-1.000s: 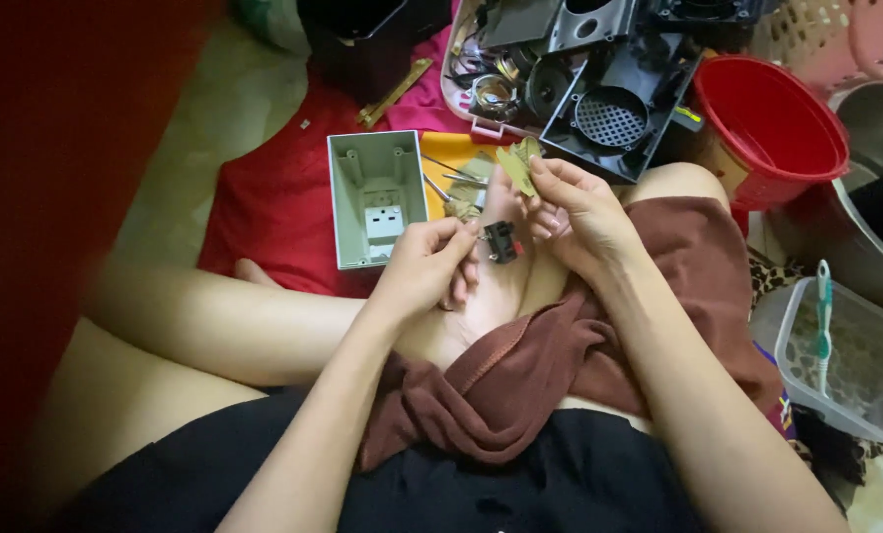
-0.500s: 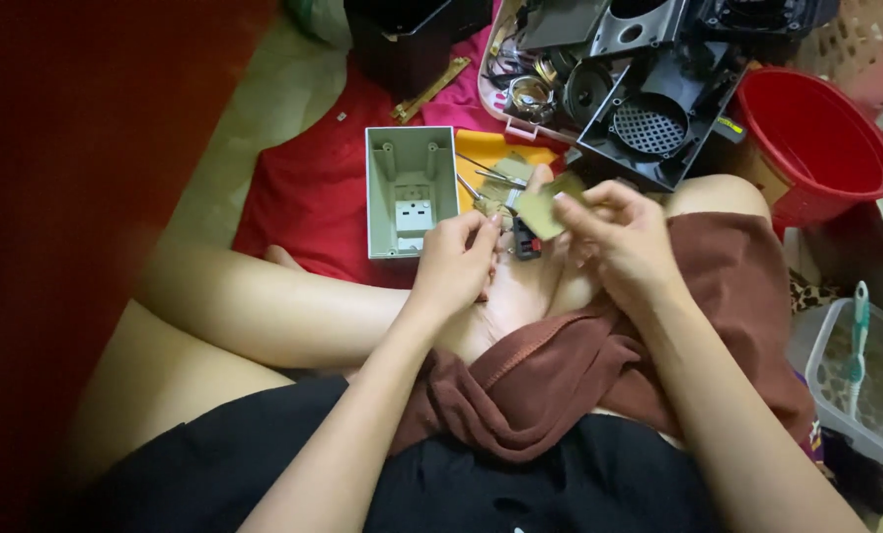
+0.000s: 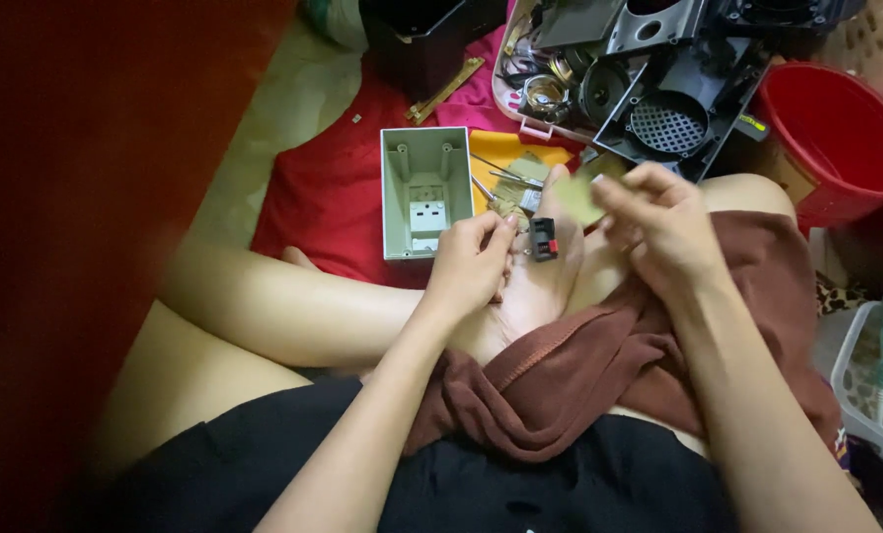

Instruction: Wiring an electrical outlet box and sorting small screws into a plastic bowl.

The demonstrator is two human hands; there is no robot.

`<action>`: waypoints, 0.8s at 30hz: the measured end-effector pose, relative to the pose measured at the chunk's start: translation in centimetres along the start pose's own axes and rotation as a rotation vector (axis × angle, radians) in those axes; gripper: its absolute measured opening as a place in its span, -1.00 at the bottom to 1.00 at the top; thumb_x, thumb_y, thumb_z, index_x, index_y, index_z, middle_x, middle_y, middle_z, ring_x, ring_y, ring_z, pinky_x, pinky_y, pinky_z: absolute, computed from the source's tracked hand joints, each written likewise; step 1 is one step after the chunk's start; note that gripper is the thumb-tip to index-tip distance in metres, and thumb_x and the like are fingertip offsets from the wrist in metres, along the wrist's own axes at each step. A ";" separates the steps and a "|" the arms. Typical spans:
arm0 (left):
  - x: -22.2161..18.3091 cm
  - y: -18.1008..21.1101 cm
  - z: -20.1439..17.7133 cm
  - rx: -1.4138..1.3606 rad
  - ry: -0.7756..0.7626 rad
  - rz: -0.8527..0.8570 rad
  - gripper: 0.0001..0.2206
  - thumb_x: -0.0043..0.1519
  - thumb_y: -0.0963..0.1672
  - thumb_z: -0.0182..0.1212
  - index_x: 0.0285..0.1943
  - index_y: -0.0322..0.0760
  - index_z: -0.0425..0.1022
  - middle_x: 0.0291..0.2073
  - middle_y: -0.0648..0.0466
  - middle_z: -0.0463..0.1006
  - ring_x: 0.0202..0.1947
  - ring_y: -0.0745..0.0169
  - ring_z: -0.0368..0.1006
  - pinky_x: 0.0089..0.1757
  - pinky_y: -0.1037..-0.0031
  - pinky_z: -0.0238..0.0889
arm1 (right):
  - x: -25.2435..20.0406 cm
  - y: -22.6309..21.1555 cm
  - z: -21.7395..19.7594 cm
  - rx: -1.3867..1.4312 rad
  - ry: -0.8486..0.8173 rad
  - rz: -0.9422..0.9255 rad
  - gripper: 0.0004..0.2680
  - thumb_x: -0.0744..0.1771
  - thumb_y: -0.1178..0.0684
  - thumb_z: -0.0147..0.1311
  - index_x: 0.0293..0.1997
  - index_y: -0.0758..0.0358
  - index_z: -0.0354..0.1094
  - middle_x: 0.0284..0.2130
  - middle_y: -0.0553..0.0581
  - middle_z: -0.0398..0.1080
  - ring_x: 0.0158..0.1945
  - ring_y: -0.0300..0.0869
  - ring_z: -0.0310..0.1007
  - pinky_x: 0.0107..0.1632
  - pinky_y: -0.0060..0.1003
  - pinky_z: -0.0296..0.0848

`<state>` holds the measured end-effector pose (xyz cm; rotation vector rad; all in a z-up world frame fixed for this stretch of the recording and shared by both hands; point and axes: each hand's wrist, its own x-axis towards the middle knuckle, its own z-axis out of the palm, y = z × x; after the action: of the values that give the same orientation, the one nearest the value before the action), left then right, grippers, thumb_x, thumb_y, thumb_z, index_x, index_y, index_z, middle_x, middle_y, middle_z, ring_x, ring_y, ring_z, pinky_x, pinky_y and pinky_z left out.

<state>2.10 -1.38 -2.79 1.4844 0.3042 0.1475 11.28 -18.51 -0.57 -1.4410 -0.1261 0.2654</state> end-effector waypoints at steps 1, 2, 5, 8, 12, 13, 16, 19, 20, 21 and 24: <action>0.1 0.0 -0.1 0.000 -0.001 0.003 -0.73 0.17 -0.15 -0.06 -0.57 -0.40 0.40 -0.86 0.01 0.31 -0.92 0.28 0.27 -0.79 0.57 0.16 | -0.7 -0.3 1.0 0.000 0.000 -0.003 -0.88 0.21 0.21 0.17 -0.38 0.17 0.26 -0.67 0.06 0.31 -0.66 -0.26 0.39 -0.69 -0.61 0.26; 0.1 0.0 -0.1 0.015 0.002 0.008 -0.73 0.17 -0.15 -0.06 -0.57 -0.40 0.40 -0.86 0.00 0.31 -0.92 0.28 0.27 -0.79 0.57 0.16 | -1.5 -0.5 2.0 -0.064 -0.084 0.035 -0.87 0.17 0.24 0.19 -0.44 0.20 0.27 -0.70 0.08 0.32 -0.70 -0.26 0.36 -0.72 -0.60 0.22; 0.1 0.1 0.0 0.015 0.005 0.017 -0.73 0.16 -0.15 -0.06 -0.58 -0.40 0.39 -0.87 0.01 0.30 -0.92 0.28 0.26 -0.80 0.57 0.15 | -2.1 -1.6 3.0 -0.105 -0.136 0.071 -0.87 0.14 0.26 0.19 -0.50 0.21 0.27 -0.72 0.05 0.32 -0.72 -0.30 0.34 -0.74 -0.59 0.20; -0.1 0.2 -0.2 -0.005 -0.015 0.024 -0.73 0.17 -0.15 -0.06 -0.59 -0.40 0.38 -0.87 0.01 0.29 -0.92 0.28 0.26 -0.79 0.58 0.14 | -0.5 -1.6 1.3 -0.032 -0.067 0.079 -0.88 0.16 0.23 0.19 -0.49 0.19 0.27 -0.68 0.00 0.29 -0.69 -0.35 0.31 -0.70 -0.65 0.17; 0.0 0.1 -0.3 -0.004 -0.054 0.029 -0.69 0.19 -0.14 -0.08 -0.62 -0.36 0.36 -0.86 0.02 0.29 -0.91 0.29 0.27 -0.79 0.59 0.15 | -1.8 -1.8 3.2 -0.076 -0.116 0.103 -0.87 0.12 0.29 0.20 -0.53 0.28 0.27 -0.68 0.05 0.28 -0.70 -0.35 0.28 -0.74 -0.59 0.17; 0.0 0.0 -0.2 -0.003 -0.054 0.028 -0.69 0.19 -0.14 -0.08 -0.62 -0.36 0.36 -0.86 0.02 0.29 -0.91 0.29 0.27 -0.79 0.59 0.15 | -1.9 -1.9 3.1 -0.076 -0.116 0.103 -0.87 0.12 0.29 0.20 -0.53 0.28 0.27 -0.68 0.05 0.28 -0.70 -0.35 0.28 -0.74 -0.59 0.17; 0.1 -0.2 -0.4 0.006 -0.059 0.031 -0.68 0.19 -0.13 -0.09 -0.64 -0.35 0.35 -0.87 0.03 0.29 -0.91 0.29 0.27 -0.78 0.58 0.15 | -1.5 -1.8 2.3 -0.108 -0.118 0.135 -0.86 0.11 0.28 0.20 -0.50 0.26 0.27 -0.67 0.03 0.27 -0.72 -0.36 0.25 -0.74 -0.60 0.14; 0.1 -0.2 -0.4 0.006 -0.065 0.033 -0.68 0.20 -0.13 -0.09 -0.64 -0.35 0.35 -0.88 0.03 0.30 -0.91 0.29 0.28 -0.78 0.59 0.16 | -0.8 -1.6 1.4 -0.061 -0.029 0.128 -0.87 0.14 0.24 0.21 -0.48 0.24 0.27 -0.63 0.03 0.28 -0.68 -0.39 0.25 -0.70 -0.63 0.13; 0.1 -0.1 -0.4 0.003 -0.067 0.028 -0.68 0.19 -0.13 -0.09 -0.64 -0.35 0.34 -0.87 0.03 0.30 -0.92 0.30 0.27 -0.78 0.59 0.15 | -1.2 -1.8 2.0 -0.077 -0.054 0.116 -0.87 0.13 0.25 0.21 -0.50 0.24 0.27 -0.67 0.02 0.27 -0.70 -0.37 0.26 -0.71 -0.62 0.14; 0.0 0.0 -0.4 0.000 -0.072 0.021 -0.68 0.19 -0.13 -0.09 -0.64 -0.34 0.34 -0.87 0.04 0.29 -0.92 0.31 0.26 -0.79 0.59 0.14 | -1.7 -2.0 2.6 -0.095 -0.075 0.104 -0.87 0.12 0.26 0.21 -0.53 0.23 0.28 -0.71 0.01 0.27 -0.72 -0.35 0.27 -0.72 -0.61 0.14; 0.1 0.0 -0.5 0.015 -0.070 0.041 -0.69 0.19 -0.13 -0.09 -0.64 -0.35 0.33 -0.87 0.03 0.29 -0.91 0.31 0.27 -0.78 0.60 0.14 | -3.0 -3.0 3.3 -0.217 -0.074 0.081 -0.85 0.08 0.29 0.23 -0.56 0.25 0.28 -0.71 -0.04 0.28 -0.70 -0.43 0.25 -0.70 -0.62 0.14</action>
<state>2.04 -0.91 -2.78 1.5076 0.2187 0.1262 7.90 -16.43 3.04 -1.6545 -0.1609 0.3802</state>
